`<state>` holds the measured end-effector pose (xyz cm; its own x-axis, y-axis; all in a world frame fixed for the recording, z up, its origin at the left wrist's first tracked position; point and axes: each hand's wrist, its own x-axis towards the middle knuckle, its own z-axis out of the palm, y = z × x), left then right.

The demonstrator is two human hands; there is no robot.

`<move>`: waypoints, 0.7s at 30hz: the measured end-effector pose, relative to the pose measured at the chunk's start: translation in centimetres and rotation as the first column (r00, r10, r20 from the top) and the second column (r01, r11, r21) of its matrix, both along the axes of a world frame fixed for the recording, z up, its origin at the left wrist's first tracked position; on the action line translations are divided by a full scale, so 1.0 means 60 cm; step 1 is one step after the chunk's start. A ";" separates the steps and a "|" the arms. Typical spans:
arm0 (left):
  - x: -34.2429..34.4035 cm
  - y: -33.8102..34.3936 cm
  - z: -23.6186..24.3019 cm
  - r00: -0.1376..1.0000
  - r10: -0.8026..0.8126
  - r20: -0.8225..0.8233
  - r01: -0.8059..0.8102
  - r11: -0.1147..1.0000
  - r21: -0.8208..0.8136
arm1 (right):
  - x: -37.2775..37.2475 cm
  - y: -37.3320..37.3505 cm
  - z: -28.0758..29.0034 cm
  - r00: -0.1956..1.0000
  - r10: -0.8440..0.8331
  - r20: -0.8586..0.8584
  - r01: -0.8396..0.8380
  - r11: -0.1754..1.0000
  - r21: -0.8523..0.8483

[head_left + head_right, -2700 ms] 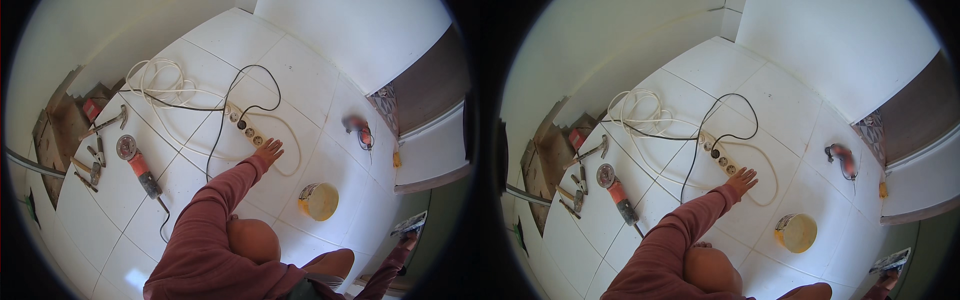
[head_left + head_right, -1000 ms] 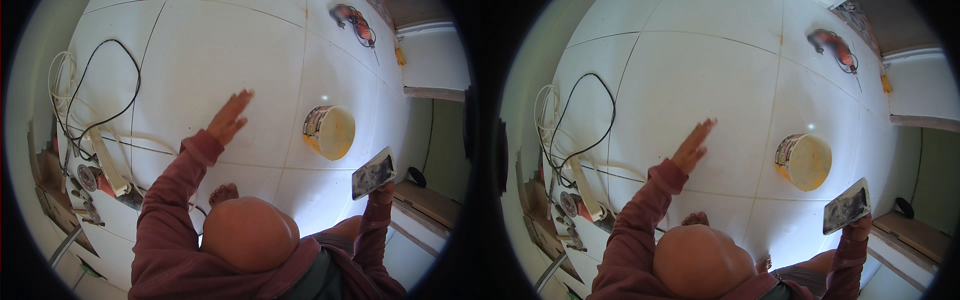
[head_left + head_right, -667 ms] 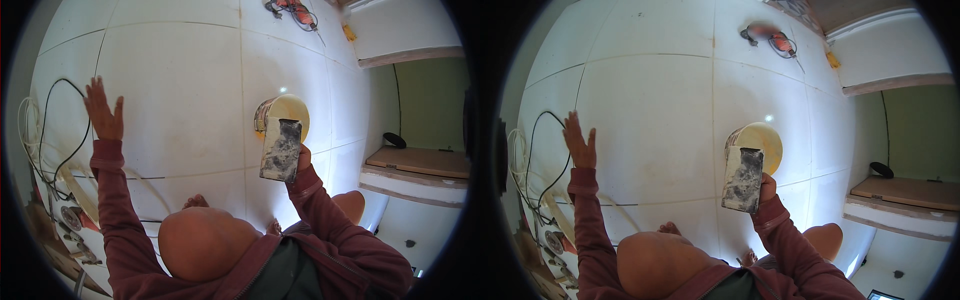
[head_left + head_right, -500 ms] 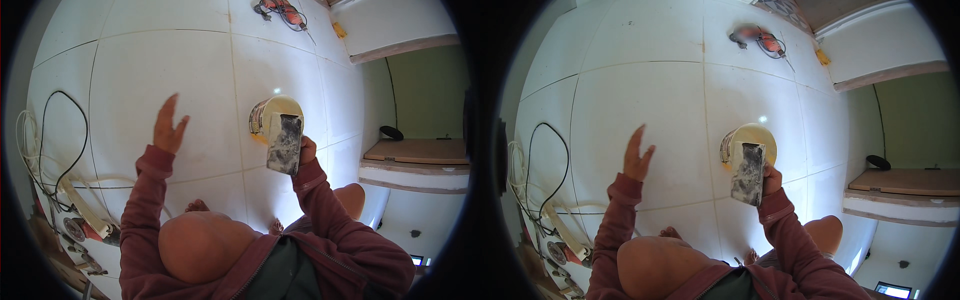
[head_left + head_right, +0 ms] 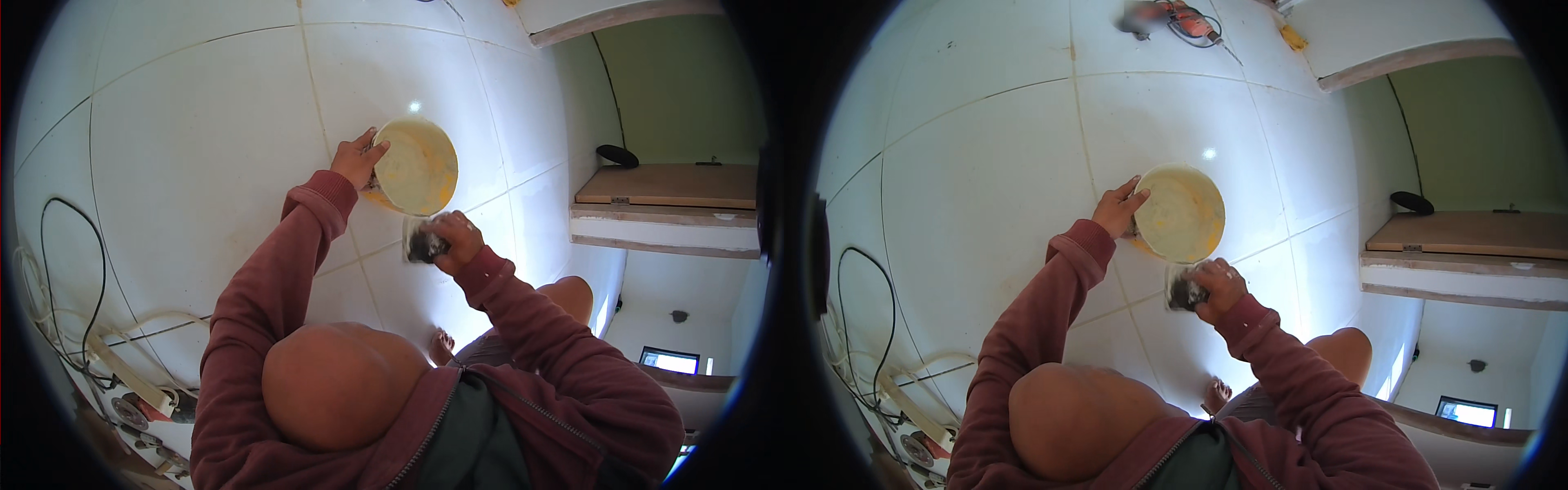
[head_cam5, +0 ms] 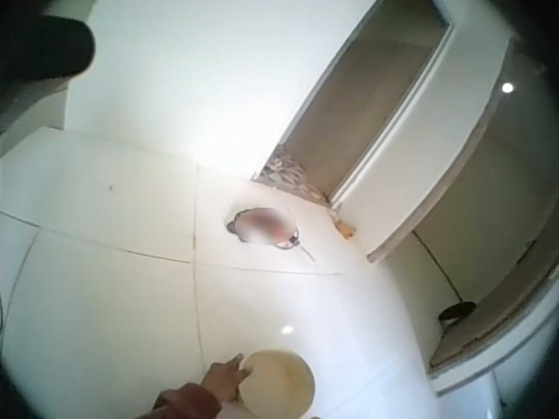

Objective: Apply grout to the joints between floor tiles using a spatula.

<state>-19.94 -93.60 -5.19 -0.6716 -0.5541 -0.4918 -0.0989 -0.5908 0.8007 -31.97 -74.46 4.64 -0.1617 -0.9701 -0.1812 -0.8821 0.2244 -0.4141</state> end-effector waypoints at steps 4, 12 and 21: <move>0.001 0.001 -0.032 0.998 0.058 -0.037 -0.061 0.995 -0.076 | -0.031 0.084 0.007 0.981 0.078 0.178 -0.119 0.965 0.233; 0.083 0.092 -0.023 0.924 0.251 -0.289 -0.230 0.968 0.102 | -0.087 -0.007 -0.013 -0.117 -0.533 0.838 0.508 0.693 0.512; 0.159 0.099 -0.017 0.922 0.327 -0.206 -0.372 0.895 -0.247 | -0.042 -0.069 -0.003 0.627 -0.488 0.608 0.316 0.872 0.374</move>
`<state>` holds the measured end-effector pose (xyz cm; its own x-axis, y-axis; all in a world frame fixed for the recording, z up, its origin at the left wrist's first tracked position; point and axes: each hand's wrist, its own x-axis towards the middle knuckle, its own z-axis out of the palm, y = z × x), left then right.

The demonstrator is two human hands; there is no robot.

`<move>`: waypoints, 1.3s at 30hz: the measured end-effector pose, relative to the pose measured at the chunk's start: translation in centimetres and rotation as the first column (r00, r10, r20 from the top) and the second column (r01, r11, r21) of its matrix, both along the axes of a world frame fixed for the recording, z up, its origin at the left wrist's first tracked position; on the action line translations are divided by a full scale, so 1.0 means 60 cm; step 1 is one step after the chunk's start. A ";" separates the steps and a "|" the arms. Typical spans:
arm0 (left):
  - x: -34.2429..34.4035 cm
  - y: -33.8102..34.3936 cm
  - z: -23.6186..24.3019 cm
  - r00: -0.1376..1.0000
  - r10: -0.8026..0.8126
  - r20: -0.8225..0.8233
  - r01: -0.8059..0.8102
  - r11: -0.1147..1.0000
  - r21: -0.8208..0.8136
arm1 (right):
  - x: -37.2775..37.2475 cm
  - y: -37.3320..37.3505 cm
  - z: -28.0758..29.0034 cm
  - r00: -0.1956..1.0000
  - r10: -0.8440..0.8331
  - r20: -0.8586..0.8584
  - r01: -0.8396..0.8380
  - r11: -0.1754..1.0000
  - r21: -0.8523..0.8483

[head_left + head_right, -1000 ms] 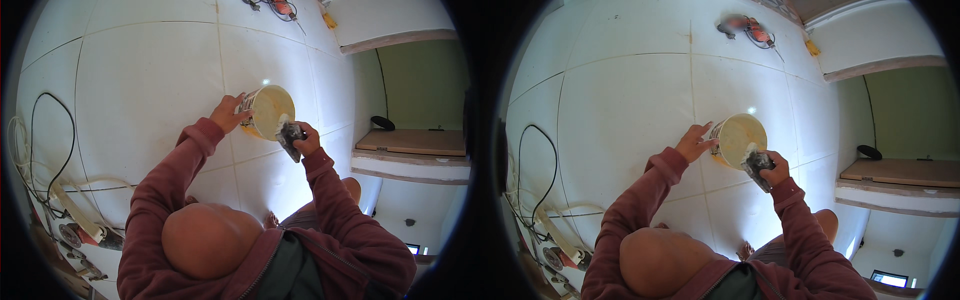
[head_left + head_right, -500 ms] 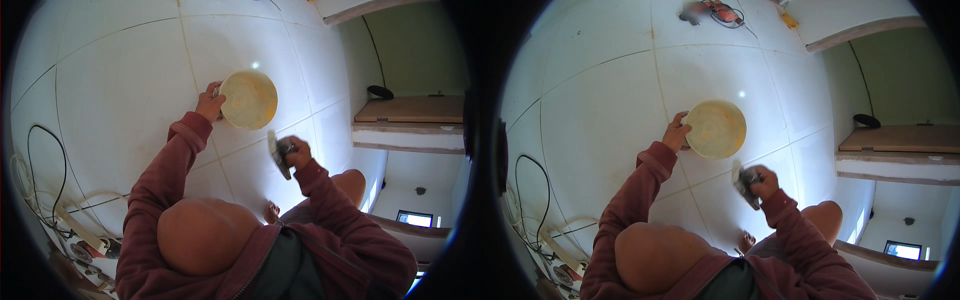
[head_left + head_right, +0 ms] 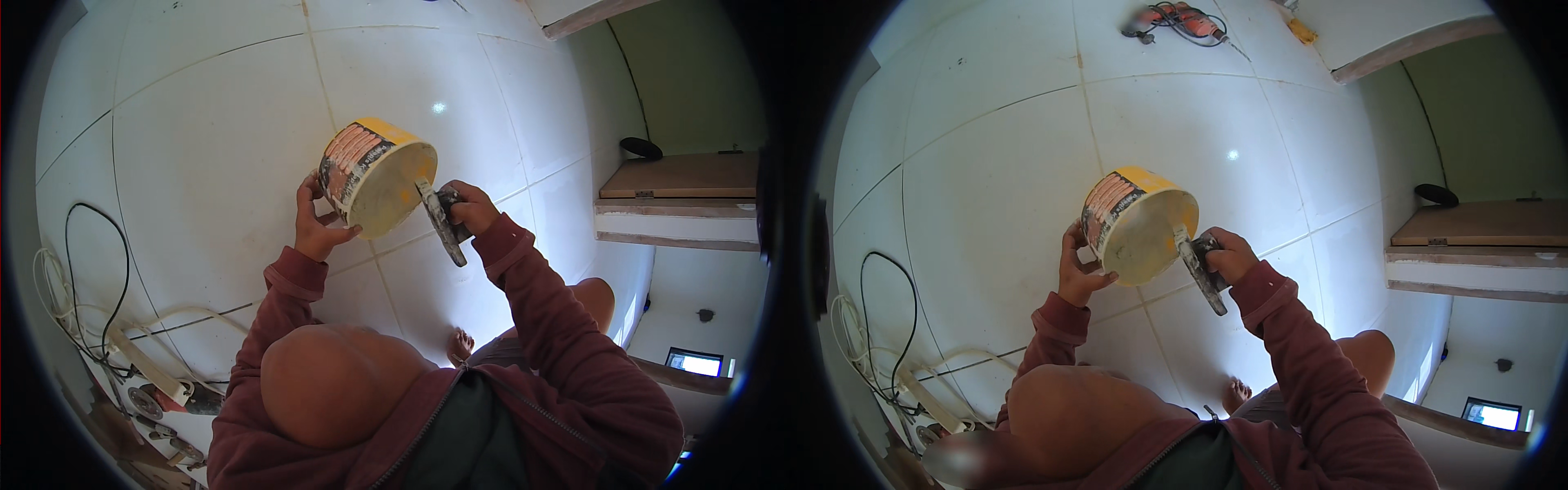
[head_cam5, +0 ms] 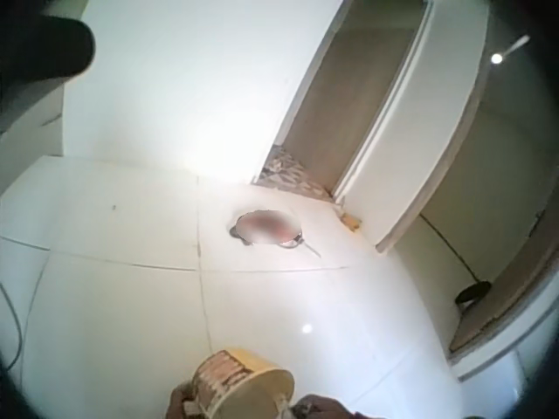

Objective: Apply grout to the joints between floor tiles using a spatula.

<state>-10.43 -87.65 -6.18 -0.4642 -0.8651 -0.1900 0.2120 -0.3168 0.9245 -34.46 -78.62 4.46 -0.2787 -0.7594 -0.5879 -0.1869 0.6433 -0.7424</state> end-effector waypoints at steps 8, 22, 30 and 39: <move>-0.008 0.005 0.016 1.000 -0.027 -0.001 0.027 1.000 0.008 | 0.039 -0.008 -0.039 0.986 0.076 -0.151 -0.056 0.990 0.131; 0.037 -0.044 0.020 0.974 0.213 -0.073 -0.213 0.977 0.008 | 0.073 -0.026 -0.037 0.391 -0.477 0.787 0.315 0.873 0.373; 0.226 -0.214 -0.020 0.752 0.642 0.145 -0.658 0.741 0.132 | 0.046 -0.079 -0.051 0.130 -0.144 0.981 0.327 0.940 0.095; 0.422 -0.274 -0.178 0.549 0.829 0.106 -0.818 0.559 -0.137 | 0.078 -0.149 0.070 0.502 -0.374 0.780 0.551 0.833 0.045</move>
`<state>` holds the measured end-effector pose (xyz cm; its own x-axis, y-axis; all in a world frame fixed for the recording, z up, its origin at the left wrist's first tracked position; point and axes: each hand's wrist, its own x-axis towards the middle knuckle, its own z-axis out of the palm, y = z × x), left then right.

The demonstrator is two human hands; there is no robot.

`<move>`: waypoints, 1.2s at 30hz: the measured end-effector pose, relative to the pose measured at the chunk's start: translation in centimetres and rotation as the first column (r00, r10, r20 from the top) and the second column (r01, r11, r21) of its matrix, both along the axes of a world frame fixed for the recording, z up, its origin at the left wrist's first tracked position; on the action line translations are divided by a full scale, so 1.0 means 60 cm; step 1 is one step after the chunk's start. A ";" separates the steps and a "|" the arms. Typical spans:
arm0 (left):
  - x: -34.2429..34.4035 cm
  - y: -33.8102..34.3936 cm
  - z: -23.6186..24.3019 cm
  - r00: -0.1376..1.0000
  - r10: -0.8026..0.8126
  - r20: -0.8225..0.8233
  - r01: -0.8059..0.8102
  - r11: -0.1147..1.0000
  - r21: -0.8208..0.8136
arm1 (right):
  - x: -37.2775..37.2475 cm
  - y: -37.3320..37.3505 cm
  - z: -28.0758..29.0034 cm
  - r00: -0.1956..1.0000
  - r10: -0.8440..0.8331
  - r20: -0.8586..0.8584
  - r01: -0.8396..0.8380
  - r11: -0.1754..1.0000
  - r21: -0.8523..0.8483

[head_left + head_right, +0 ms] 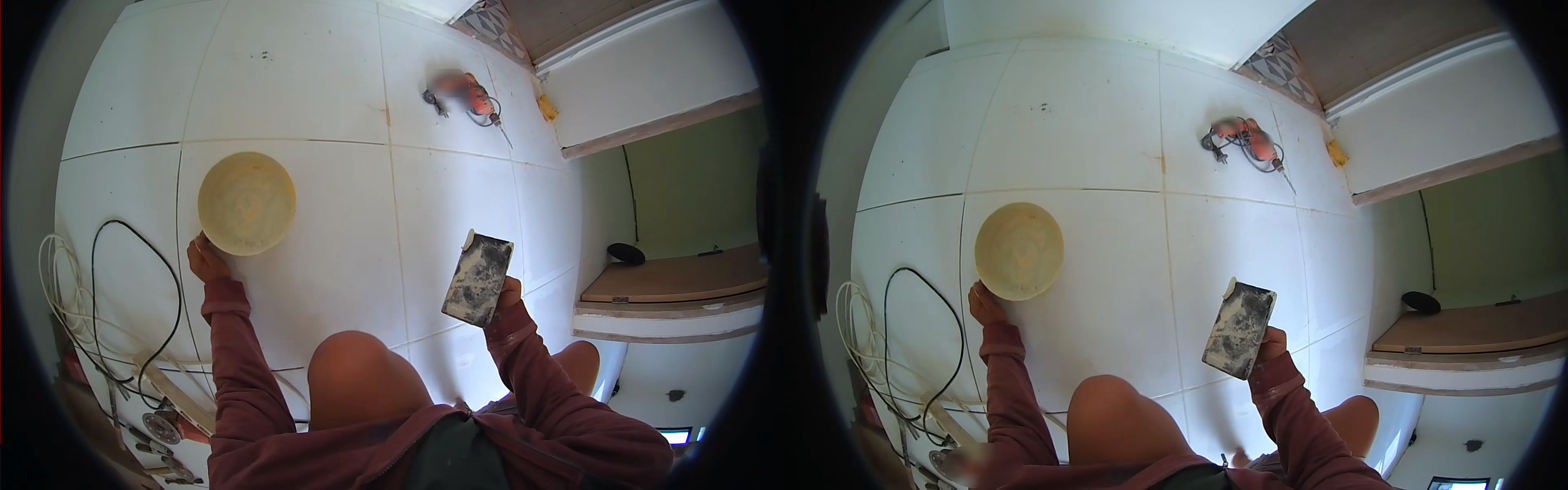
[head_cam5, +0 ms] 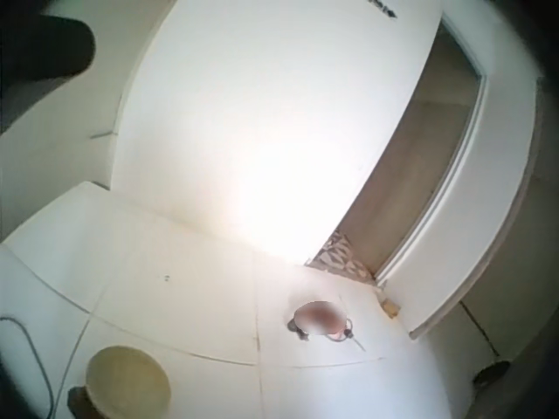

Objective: Apply grout to the joints between floor tiles using a spatula.

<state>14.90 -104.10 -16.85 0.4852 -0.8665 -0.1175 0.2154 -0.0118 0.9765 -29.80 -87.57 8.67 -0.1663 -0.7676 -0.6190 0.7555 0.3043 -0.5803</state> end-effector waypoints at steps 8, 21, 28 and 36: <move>-0.047 -0.038 0.115 0.140 -0.382 0.913 -0.337 0.849 0.407 | 0.032 -0.311 -0.110 0.620 0.478 -0.622 -0.442 0.868 0.227; -0.041 -0.040 0.122 -0.065 -0.561 0.825 -0.311 0.797 0.517 | 0.034 -0.489 -0.215 -0.396 0.440 -0.806 -0.355 0.736 0.576; -0.043 -0.047 0.117 -0.081 -0.566 0.820 -0.306 0.798 0.520 | 0.037 -0.519 -0.211 -0.298 0.436 -0.849 -0.403 0.749 0.526; -0.047 -0.049 0.125 -0.062 -0.534 0.843 -0.253 0.826 0.504 | -0.021 -0.508 -0.230 -0.228 0.460 -0.858 -0.437 0.739 0.513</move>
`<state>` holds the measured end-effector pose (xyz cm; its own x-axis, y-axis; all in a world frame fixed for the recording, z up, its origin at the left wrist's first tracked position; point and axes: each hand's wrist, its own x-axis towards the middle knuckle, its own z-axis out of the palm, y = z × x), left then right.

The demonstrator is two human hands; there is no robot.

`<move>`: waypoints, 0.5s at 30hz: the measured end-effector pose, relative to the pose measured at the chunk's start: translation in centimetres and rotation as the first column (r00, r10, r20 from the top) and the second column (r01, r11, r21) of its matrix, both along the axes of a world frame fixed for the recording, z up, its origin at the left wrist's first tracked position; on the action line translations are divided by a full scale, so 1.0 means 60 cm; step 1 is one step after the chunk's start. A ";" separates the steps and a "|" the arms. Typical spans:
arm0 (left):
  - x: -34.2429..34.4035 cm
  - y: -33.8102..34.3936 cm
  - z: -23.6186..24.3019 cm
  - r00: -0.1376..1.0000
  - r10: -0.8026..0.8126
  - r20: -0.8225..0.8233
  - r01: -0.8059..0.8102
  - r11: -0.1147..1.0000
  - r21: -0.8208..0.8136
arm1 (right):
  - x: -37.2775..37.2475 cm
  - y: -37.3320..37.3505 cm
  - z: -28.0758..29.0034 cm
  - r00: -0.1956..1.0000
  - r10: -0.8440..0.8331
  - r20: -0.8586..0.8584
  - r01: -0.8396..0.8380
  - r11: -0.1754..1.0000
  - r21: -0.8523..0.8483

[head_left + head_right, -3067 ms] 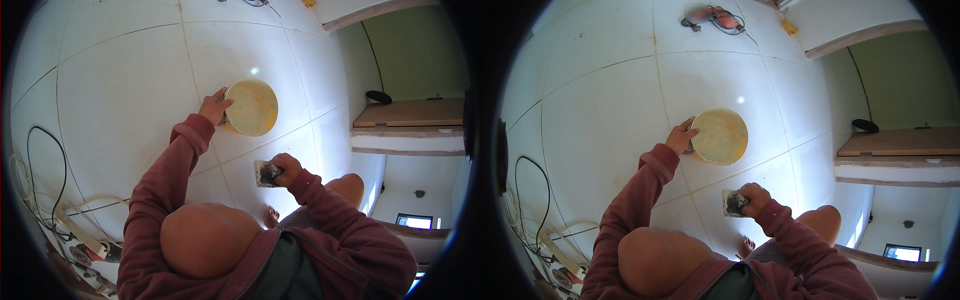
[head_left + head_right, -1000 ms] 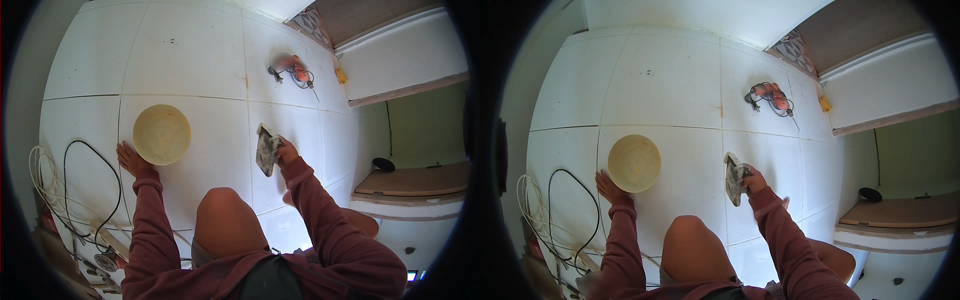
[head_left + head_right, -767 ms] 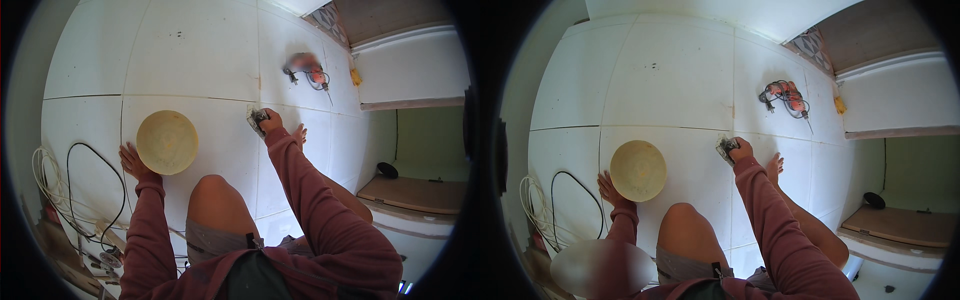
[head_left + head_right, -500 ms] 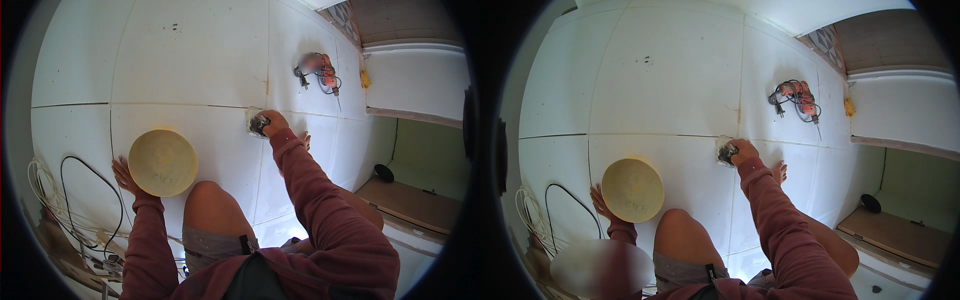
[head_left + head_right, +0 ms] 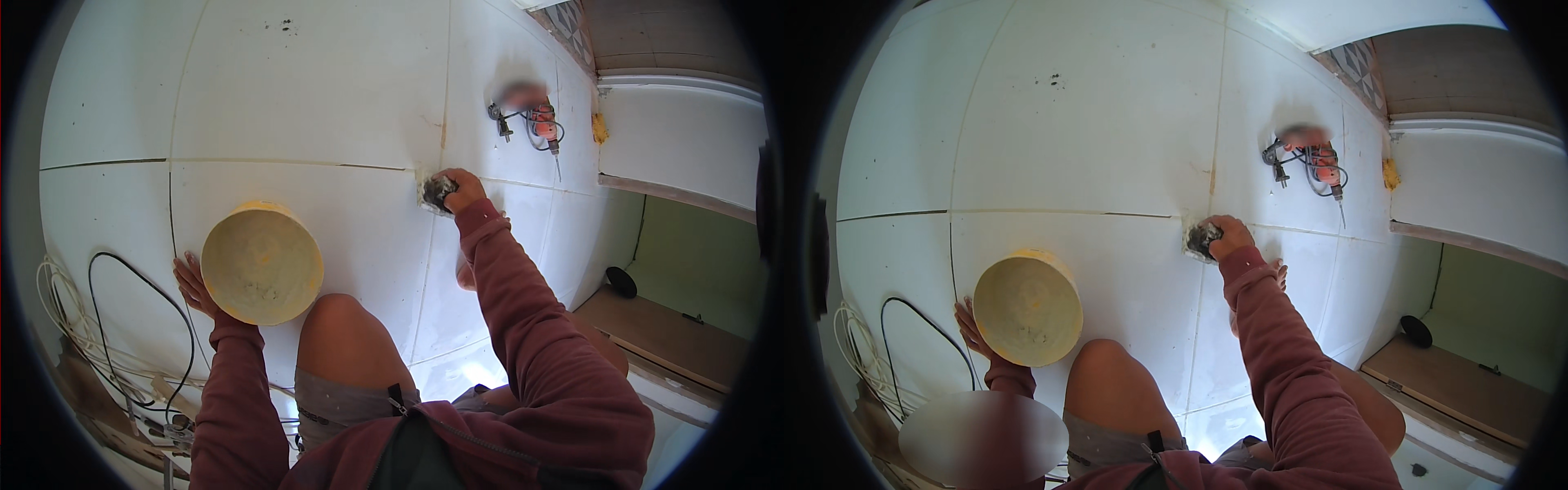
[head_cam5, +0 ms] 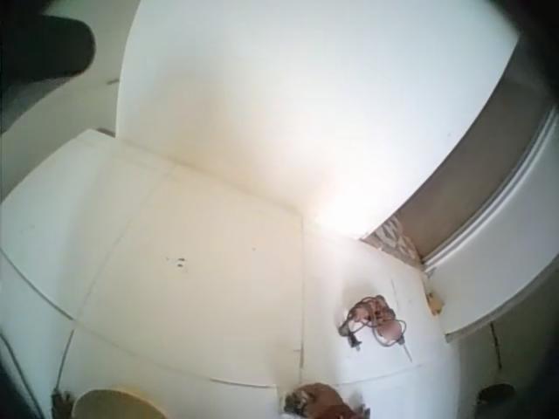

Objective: Apply grout to the joints between floor tiles using a spatula.

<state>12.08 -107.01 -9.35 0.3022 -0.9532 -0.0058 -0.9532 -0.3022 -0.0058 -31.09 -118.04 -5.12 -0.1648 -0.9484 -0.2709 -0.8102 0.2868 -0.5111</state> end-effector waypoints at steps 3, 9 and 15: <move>0.005 0.002 -0.002 0.997 0.014 0.082 -0.018 0.999 0.042 | -0.007 0.000 0.006 0.997 0.055 0.059 -0.068 0.967 0.245; 0.015 0.010 -0.009 0.993 0.002 0.118 -0.013 0.996 0.089 | -0.006 0.012 0.014 0.987 -0.008 0.159 -0.031 0.970 0.242; 0.000 0.002 -0.014 1.000 0.027 0.008 -0.026 1.000 -0.015 | 0.052 -0.022 0.000 0.905 -0.409 0.115 0.378 0.899 0.221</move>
